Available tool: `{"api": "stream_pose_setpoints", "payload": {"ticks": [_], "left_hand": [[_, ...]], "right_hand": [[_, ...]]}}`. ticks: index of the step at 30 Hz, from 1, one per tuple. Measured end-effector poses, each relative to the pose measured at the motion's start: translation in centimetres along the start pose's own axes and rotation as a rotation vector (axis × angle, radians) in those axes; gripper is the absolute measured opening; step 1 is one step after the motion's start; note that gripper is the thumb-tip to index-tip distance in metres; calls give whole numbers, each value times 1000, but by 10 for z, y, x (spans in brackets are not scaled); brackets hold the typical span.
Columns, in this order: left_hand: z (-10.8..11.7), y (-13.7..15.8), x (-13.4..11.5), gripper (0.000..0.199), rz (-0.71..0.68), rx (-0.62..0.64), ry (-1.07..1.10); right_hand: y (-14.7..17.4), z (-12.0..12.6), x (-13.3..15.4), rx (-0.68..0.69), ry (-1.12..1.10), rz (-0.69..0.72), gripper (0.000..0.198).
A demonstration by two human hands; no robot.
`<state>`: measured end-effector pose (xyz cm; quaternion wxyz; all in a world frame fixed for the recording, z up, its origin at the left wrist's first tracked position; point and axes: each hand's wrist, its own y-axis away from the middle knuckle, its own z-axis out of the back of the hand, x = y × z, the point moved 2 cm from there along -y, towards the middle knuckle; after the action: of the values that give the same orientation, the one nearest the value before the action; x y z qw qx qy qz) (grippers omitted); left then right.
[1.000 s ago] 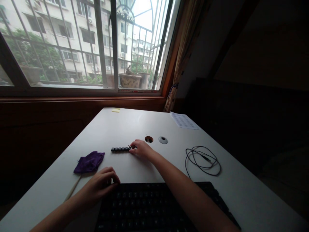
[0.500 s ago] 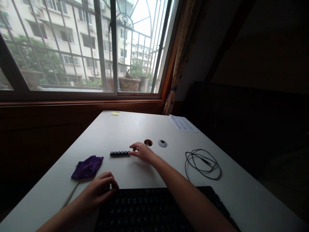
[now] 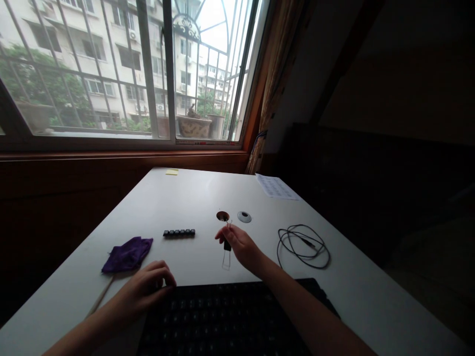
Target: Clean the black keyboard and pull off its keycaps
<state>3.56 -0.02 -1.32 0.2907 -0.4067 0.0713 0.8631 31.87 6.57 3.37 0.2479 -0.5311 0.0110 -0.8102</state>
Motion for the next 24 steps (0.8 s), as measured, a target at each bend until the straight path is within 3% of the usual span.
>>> {"api": "stream_pose_setpoints", "payload": {"ticks": [3, 9, 18, 24], "left_hand": [[0, 0, 1, 18, 25, 14, 16], [0, 0, 2, 20, 16, 18, 21], [2, -2, 2, 20, 23, 42, 26], [1, -1, 6, 19, 24, 42, 38]], "right_hand": [[23, -2, 10, -8, 100, 32, 49], [49, -9, 9, 61, 53, 5, 48], [55, -16, 6, 94, -9, 88, 43], [60, -18, 3, 85, 125, 90, 31]]}}
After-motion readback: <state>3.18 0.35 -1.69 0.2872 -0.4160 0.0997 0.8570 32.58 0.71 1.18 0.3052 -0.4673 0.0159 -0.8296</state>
